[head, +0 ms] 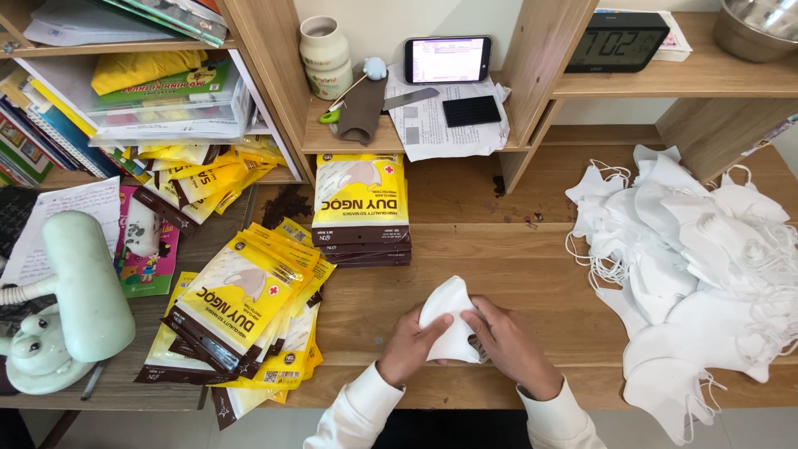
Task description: The person picks up individual face masks, folds them, and inserts them one by one into yellow plastic packets.
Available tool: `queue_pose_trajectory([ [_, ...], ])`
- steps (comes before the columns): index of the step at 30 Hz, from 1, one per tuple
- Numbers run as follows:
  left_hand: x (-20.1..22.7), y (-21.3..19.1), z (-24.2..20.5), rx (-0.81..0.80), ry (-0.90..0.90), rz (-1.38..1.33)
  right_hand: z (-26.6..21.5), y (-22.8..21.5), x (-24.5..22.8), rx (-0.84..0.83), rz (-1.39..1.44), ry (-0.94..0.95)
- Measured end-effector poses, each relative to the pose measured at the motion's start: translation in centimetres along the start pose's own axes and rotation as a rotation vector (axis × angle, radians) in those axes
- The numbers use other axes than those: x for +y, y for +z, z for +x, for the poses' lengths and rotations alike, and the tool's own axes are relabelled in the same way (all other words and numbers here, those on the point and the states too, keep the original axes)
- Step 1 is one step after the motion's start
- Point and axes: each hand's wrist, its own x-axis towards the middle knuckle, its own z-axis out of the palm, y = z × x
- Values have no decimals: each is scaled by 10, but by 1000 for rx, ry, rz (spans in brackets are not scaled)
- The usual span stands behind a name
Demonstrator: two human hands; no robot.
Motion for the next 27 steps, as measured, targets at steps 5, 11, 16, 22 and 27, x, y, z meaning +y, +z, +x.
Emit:
queue_pose_trajectory([
  [5,-1,2,-1,0,12,35,-1,1,0,30,56,-25],
  [11,5,-4,-2,65,130,226,-3,-17,-14,-81,318,271],
  [16,-19,3,11,133,243,125,1,-19,-29,-152,503,391],
  [22,-17,6,10,182,268,213,1,-17,-25,-173,412,458],
  [27,-12,5,8,154,183,131,-1,-13,-23,-86,462,441],
])
